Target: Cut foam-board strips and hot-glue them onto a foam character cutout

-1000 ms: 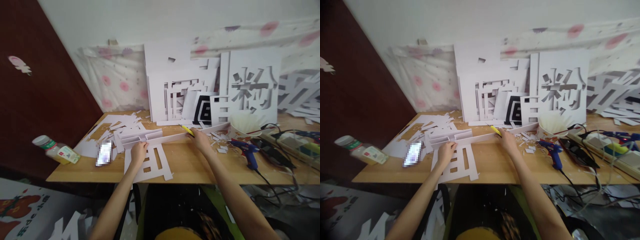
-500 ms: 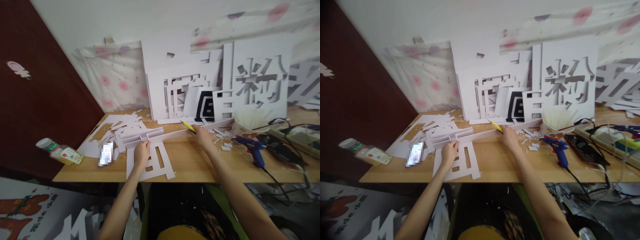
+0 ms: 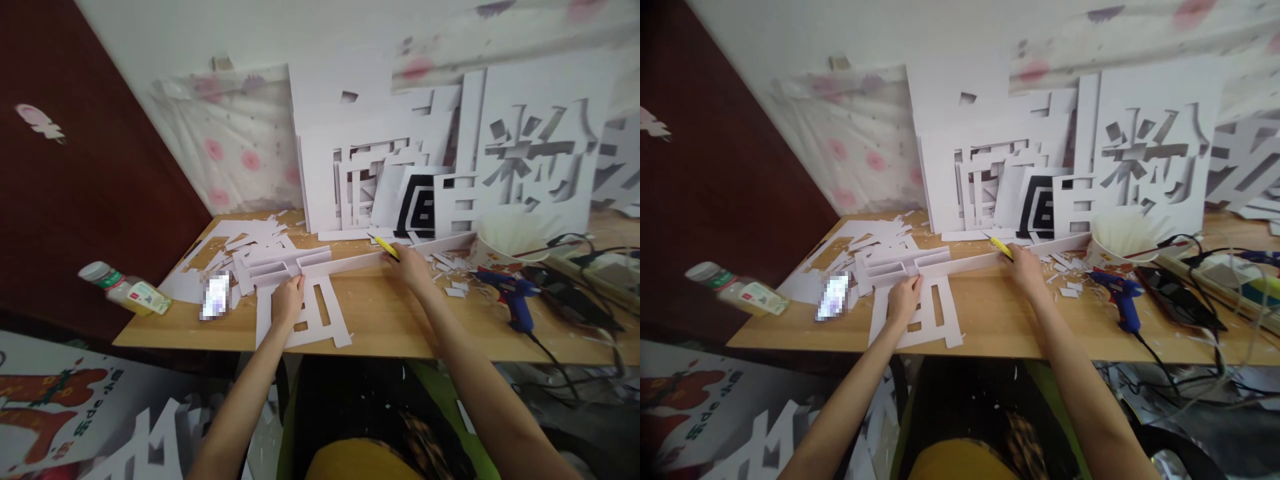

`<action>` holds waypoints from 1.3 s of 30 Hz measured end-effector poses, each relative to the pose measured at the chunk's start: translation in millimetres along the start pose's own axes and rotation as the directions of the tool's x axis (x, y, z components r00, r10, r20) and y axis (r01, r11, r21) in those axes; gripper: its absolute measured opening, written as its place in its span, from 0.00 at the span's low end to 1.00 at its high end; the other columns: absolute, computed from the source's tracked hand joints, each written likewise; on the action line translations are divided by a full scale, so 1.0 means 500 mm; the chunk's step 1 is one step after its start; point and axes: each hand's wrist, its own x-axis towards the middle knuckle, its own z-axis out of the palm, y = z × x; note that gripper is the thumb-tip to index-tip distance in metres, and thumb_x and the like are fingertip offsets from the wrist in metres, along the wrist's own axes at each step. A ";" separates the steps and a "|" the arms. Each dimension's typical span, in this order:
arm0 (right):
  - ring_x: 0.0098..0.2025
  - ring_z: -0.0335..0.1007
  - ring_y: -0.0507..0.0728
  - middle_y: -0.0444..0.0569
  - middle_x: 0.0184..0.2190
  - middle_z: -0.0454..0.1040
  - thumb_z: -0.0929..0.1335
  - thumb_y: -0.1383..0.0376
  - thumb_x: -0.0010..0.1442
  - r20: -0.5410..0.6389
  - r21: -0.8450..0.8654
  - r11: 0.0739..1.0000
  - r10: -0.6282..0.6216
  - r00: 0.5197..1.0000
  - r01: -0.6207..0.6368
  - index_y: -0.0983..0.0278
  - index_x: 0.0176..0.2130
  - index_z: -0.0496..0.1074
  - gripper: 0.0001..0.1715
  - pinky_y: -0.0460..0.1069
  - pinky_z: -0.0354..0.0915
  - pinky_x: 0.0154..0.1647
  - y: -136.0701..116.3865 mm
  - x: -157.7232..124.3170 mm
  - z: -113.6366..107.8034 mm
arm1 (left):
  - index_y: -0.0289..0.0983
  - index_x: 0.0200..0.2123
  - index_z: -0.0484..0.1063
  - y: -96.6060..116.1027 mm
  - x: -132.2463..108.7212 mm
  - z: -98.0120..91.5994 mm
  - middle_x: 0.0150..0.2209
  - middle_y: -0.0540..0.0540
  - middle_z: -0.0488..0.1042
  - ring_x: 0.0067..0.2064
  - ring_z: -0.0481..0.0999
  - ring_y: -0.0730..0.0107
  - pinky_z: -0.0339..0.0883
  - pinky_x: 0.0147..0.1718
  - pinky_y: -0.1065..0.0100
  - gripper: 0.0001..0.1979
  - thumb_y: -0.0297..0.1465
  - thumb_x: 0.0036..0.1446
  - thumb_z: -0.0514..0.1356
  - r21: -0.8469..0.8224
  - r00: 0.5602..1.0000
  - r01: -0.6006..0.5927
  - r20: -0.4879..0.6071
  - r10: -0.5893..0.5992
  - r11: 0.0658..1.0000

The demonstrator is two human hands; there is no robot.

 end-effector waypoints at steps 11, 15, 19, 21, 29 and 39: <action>0.35 0.69 0.62 0.56 0.38 0.78 0.63 0.58 0.65 -0.044 0.053 0.998 0.029 0.999 -0.026 0.64 0.47 0.73 0.17 0.50 0.52 0.33 -0.007 -0.001 0.017 | 0.40 0.40 0.79 0.002 -0.001 -0.002 0.37 0.42 0.81 0.38 0.77 0.61 0.61 0.37 0.66 0.19 0.38 0.69 0.48 0.003 1.000 -0.009 -0.017 0.009 1.000; 0.36 0.70 0.62 0.57 0.40 0.78 0.62 0.58 0.65 -0.059 0.075 0.997 0.035 0.998 -0.030 0.65 0.49 0.73 0.19 0.50 0.54 0.34 -0.009 -0.005 0.021 | 0.39 0.41 0.79 -0.001 -0.005 0.001 0.36 0.41 0.81 0.37 0.78 0.58 0.61 0.37 0.65 0.19 0.37 0.69 0.48 -0.002 0.998 -0.032 -0.046 0.032 0.999; 0.38 0.70 0.62 0.57 0.44 0.77 0.62 0.58 0.66 -0.077 0.109 0.994 0.033 0.997 -0.024 0.64 0.50 0.72 0.19 0.51 0.56 0.36 -0.011 -0.012 0.024 | 0.37 0.56 0.72 0.004 -0.011 -0.007 0.44 0.38 0.80 0.44 0.77 0.54 0.64 0.42 0.61 0.21 0.35 0.69 0.46 -0.006 0.990 -0.075 -0.117 0.074 0.997; 0.39 0.71 0.63 0.57 0.44 0.77 0.62 0.58 0.66 -0.087 0.124 0.992 0.037 0.996 -0.026 0.64 0.50 0.72 0.19 0.51 0.57 0.36 -0.010 -0.015 0.026 | 0.37 0.61 0.67 0.009 -0.008 -0.016 0.49 0.37 0.78 0.50 0.75 0.54 0.63 0.49 0.59 0.22 0.35 0.70 0.45 -0.003 0.980 -0.134 -0.145 0.133 0.991; 0.40 0.71 0.64 0.59 0.43 0.77 0.62 0.58 0.66 -0.092 0.158 0.987 0.038 0.995 -0.023 0.64 0.49 0.72 0.18 0.52 0.58 0.38 -0.004 -0.022 0.028 | 0.45 0.53 0.76 0.011 0.029 -0.027 0.59 0.42 0.72 0.62 0.61 0.45 0.45 0.60 0.39 0.21 0.22 0.64 0.50 0.034 0.949 -0.291 -0.114 0.293 0.956; 0.42 0.71 0.66 0.60 0.44 0.77 0.62 0.59 0.65 -0.088 0.216 0.976 0.056 0.995 -0.036 0.65 0.51 0.72 0.20 0.54 0.61 0.41 -0.012 -0.020 0.035 | 0.49 0.48 0.78 -0.021 0.064 -0.058 0.49 0.45 0.80 0.63 0.61 0.49 0.42 0.59 0.39 0.21 0.20 0.62 0.53 -0.002 0.894 -0.448 -0.038 0.447 0.894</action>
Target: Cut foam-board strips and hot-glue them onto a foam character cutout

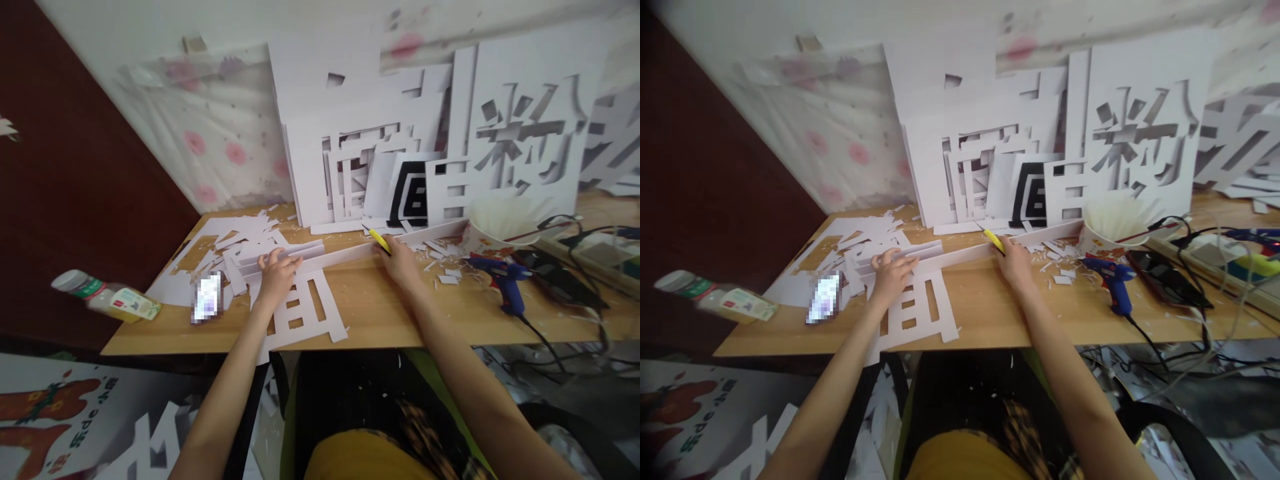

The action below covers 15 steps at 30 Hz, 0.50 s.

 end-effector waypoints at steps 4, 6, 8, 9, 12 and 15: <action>0.43 0.72 0.66 0.60 0.44 0.77 0.62 0.59 0.65 -0.016 0.047 0.999 0.001 1.000 -0.001 0.66 0.53 0.70 0.21 0.55 0.64 0.43 -0.017 -0.010 -0.015 | 0.48 0.43 0.80 -0.007 0.008 0.003 0.44 0.46 0.81 0.60 0.65 0.51 0.43 0.58 0.40 0.14 0.25 0.65 0.56 0.009 0.996 -0.060 -0.064 0.060 0.998; 0.45 0.72 0.66 0.61 0.46 0.76 0.61 0.58 0.65 -0.056 0.102 0.995 -0.001 0.998 0.006 0.66 0.57 0.66 0.24 0.56 0.65 0.44 -0.039 -0.035 -0.034 | 0.48 0.40 0.80 -0.008 0.011 0.010 0.41 0.47 0.82 0.57 0.68 0.52 0.42 0.58 0.41 0.11 0.29 0.65 0.58 0.014 0.992 -0.066 -0.108 0.067 0.998; 0.46 0.73 0.65 0.61 0.50 0.73 0.62 0.56 0.65 -0.103 0.261 0.965 0.006 0.995 0.021 0.65 0.62 0.59 0.29 0.56 0.67 0.43 -0.072 -0.079 -0.054 | 0.48 0.39 0.80 -0.008 0.013 0.021 0.40 0.47 0.83 0.56 0.69 0.52 0.42 0.57 0.41 0.09 0.31 0.64 0.60 0.014 0.987 -0.057 -0.149 0.058 0.998; 0.42 0.73 0.62 0.61 0.50 0.73 0.62 0.55 0.65 -0.077 0.390 0.921 0.011 0.997 0.020 0.65 0.64 0.55 0.33 0.55 0.69 0.40 -0.092 -0.106 -0.062 | 0.48 0.38 0.81 -0.008 0.014 0.026 0.39 0.47 0.83 0.55 0.70 0.52 0.42 0.57 0.41 0.08 0.32 0.64 0.61 0.013 0.984 -0.050 -0.168 0.051 0.999; 0.24 0.69 0.54 0.45 0.31 0.71 0.60 0.58 0.66 0.352 0.635 0.744 -0.039 0.935 -0.208 0.60 0.70 0.38 0.40 0.50 0.68 0.27 -0.152 -0.185 -0.064 | 0.47 0.38 0.81 -0.009 0.010 0.041 0.40 0.46 0.83 0.54 0.71 0.51 0.43 0.55 0.41 0.06 0.33 0.63 0.62 0.006 0.975 -0.031 -0.221 0.031 1.000; 0.18 0.65 0.52 0.37 0.22 0.65 0.59 0.64 0.63 0.612 0.600 0.685 -0.059 0.789 -0.414 0.61 0.70 0.35 0.42 0.46 0.66 0.21 -0.195 -0.225 -0.038 | 0.47 0.40 0.81 -0.009 0.004 0.051 0.40 0.46 0.83 0.53 0.71 0.49 0.43 0.54 0.42 0.07 0.33 0.63 0.62 -0.007 0.967 -0.028 -0.255 0.025 1.000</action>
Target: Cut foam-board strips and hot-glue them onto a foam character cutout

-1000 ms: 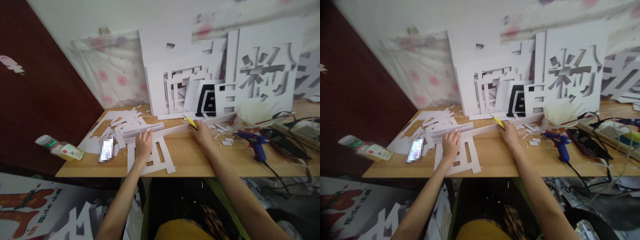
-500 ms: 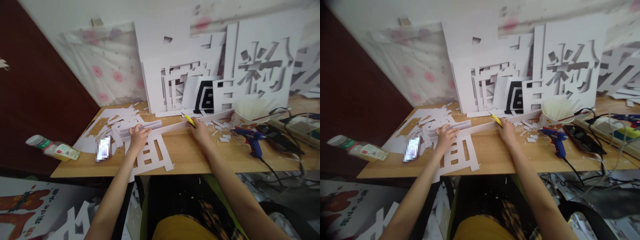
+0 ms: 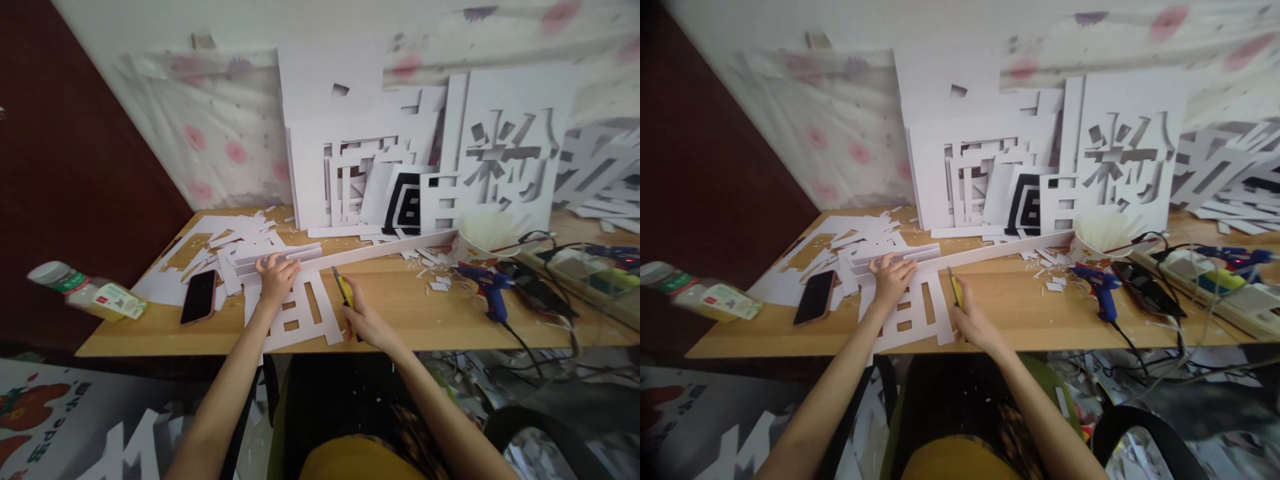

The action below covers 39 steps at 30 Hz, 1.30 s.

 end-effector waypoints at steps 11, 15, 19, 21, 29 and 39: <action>0.16 0.63 0.50 0.40 0.24 0.68 0.57 0.70 0.59 -0.024 -0.215 0.968 0.129 0.991 -0.131 0.59 0.69 0.40 0.43 0.44 0.63 0.18 0.001 0.067 0.039 | 0.49 0.41 0.81 -0.004 -0.011 0.016 0.40 0.48 0.83 0.50 0.72 0.53 0.44 0.54 0.44 0.08 0.33 0.64 0.61 -0.056 0.998 -0.016 -0.069 0.012 0.998; 0.16 0.62 0.49 0.42 0.27 0.69 0.56 0.71 0.59 -0.030 -0.251 0.957 0.145 0.989 -0.148 0.58 0.69 0.41 0.42 0.43 0.62 0.17 -0.003 0.074 0.044 | 0.51 0.43 0.80 -0.004 -0.011 0.018 0.40 0.48 0.83 0.51 0.72 0.53 0.43 0.55 0.43 0.10 0.32 0.65 0.59 -0.073 0.997 -0.021 -0.073 0.016 0.997; 0.15 0.62 0.49 0.43 0.29 0.70 0.56 0.71 0.59 -0.031 -0.263 0.952 0.152 0.988 -0.154 0.56 0.68 0.43 0.41 0.43 0.61 0.16 -0.005 0.081 0.043 | 0.51 0.42 0.81 -0.003 -0.011 0.019 0.39 0.48 0.83 0.51 0.72 0.53 0.43 0.55 0.42 0.11 0.32 0.65 0.58 -0.077 0.997 -0.016 -0.082 0.009 0.997; 0.15 0.63 0.49 0.44 0.30 0.70 0.56 0.71 0.59 -0.036 -0.265 0.950 0.158 0.987 -0.162 0.56 0.68 0.42 0.41 0.43 0.62 0.16 -0.003 0.083 0.042 | 0.51 0.41 0.81 -0.003 -0.011 0.020 0.39 0.48 0.83 0.50 0.72 0.53 0.43 0.55 0.42 0.11 0.32 0.65 0.58 -0.078 0.996 -0.014 -0.084 0.008 0.997; 0.16 0.64 0.50 0.44 0.31 0.71 0.57 0.70 0.59 -0.025 -0.268 0.948 0.173 0.985 -0.174 0.56 0.68 0.43 0.41 0.45 0.64 0.16 0.003 0.089 0.039 | 0.50 0.42 0.80 -0.007 -0.013 0.023 0.39 0.48 0.83 0.51 0.71 0.53 0.42 0.55 0.42 0.12 0.32 0.66 0.57 -0.088 0.997 -0.027 -0.071 0.021 0.996; 0.16 0.63 0.49 0.43 0.28 0.71 0.57 0.70 0.59 -0.051 -0.303 0.935 0.178 0.983 -0.185 0.57 0.68 0.44 0.40 0.43 0.64 0.17 -0.005 0.090 0.044 | 0.50 0.44 0.79 -0.014 -0.014 0.024 0.42 0.48 0.83 0.54 0.69 0.54 0.42 0.56 0.42 0.14 0.27 0.66 0.55 -0.092 0.999 -0.033 -0.020 0.032 0.995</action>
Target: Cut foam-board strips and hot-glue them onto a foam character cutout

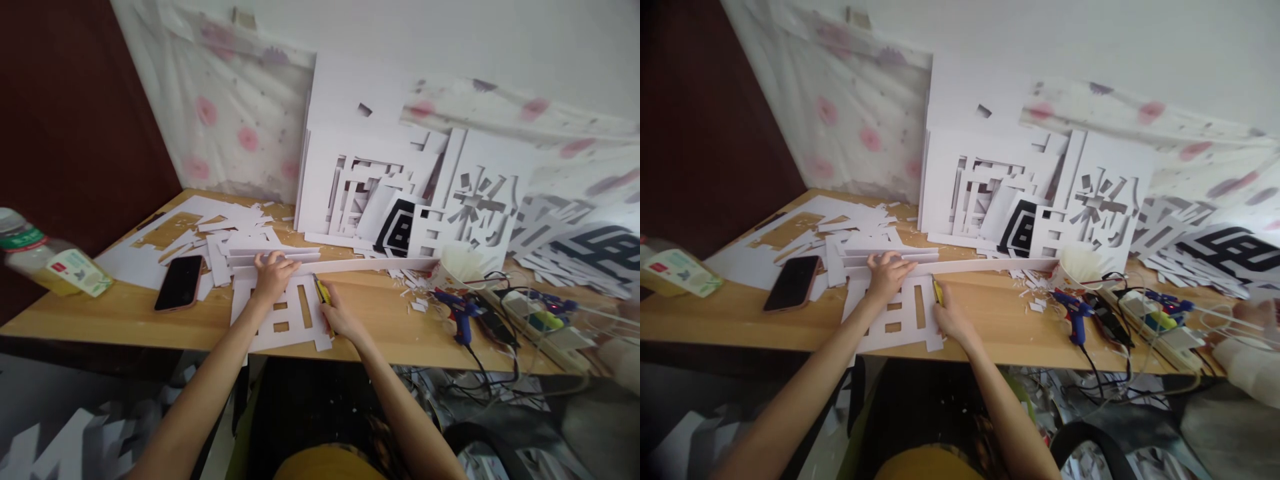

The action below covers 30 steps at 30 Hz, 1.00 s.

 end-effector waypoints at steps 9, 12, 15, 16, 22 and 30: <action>0.16 0.63 0.50 0.41 0.26 0.68 0.57 0.70 0.59 -0.011 0.003 1.000 -0.010 1.000 0.010 0.58 0.68 0.44 0.39 0.44 0.63 0.17 -0.006 -0.005 0.002 | 0.49 0.42 0.78 0.007 0.002 -0.005 0.41 0.49 0.82 0.53 0.70 0.55 0.41 0.57 0.41 0.15 0.25 0.65 0.55 0.009 0.999 0.024 0.039 -0.025 1.000; 0.16 0.62 0.50 0.41 0.26 0.69 0.57 0.70 0.59 -0.019 0.008 1.000 -0.009 1.000 0.009 0.58 0.68 0.45 0.39 0.44 0.62 0.16 -0.007 -0.005 0.002 | 0.49 0.42 0.78 0.008 0.001 -0.006 0.40 0.49 0.82 0.52 0.70 0.55 0.41 0.58 0.41 0.14 0.27 0.66 0.55 0.013 0.999 0.029 0.044 -0.030 0.999; 0.15 0.62 0.50 0.40 0.24 0.68 0.57 0.69 0.59 -0.019 0.008 1.000 -0.009 1.000 0.009 0.57 0.68 0.45 0.39 0.44 0.61 0.15 -0.007 -0.004 0.003 | 0.49 0.42 0.79 0.008 0.000 -0.006 0.40 0.50 0.82 0.51 0.70 0.55 0.40 0.58 0.42 0.14 0.27 0.67 0.55 0.014 0.998 0.029 0.050 -0.030 0.999; 0.15 0.61 0.50 0.40 0.24 0.67 0.57 0.69 0.59 -0.020 0.007 1.000 -0.009 1.000 0.009 0.57 0.68 0.45 0.39 0.43 0.61 0.15 -0.007 -0.004 0.003 | 0.49 0.42 0.79 0.008 0.000 -0.006 0.40 0.50 0.82 0.51 0.70 0.55 0.41 0.58 0.42 0.14 0.27 0.66 0.55 0.015 0.998 0.030 0.052 -0.030 0.999; 0.15 0.61 0.51 0.43 0.27 0.70 0.57 0.68 0.58 -0.021 0.009 1.000 -0.005 1.000 0.005 0.58 0.68 0.44 0.40 0.45 0.61 0.15 -0.008 -0.004 0.002 | 0.49 0.42 0.79 0.008 0.001 -0.006 0.40 0.48 0.82 0.51 0.70 0.56 0.42 0.58 0.42 0.14 0.27 0.66 0.56 0.015 0.997 0.040 0.058 -0.041 0.999; 0.18 0.63 0.51 0.41 0.26 0.68 0.58 0.69 0.58 -0.051 0.004 0.999 -0.038 0.998 0.039 0.60 0.67 0.48 0.39 0.45 0.62 0.20 -0.025 -0.012 -0.010 | 0.50 0.42 0.80 0.012 0.003 -0.012 0.41 0.47 0.82 0.50 0.70 0.55 0.44 0.56 0.42 0.14 0.27 0.66 0.55 0.004 0.998 0.041 0.049 -0.041 0.999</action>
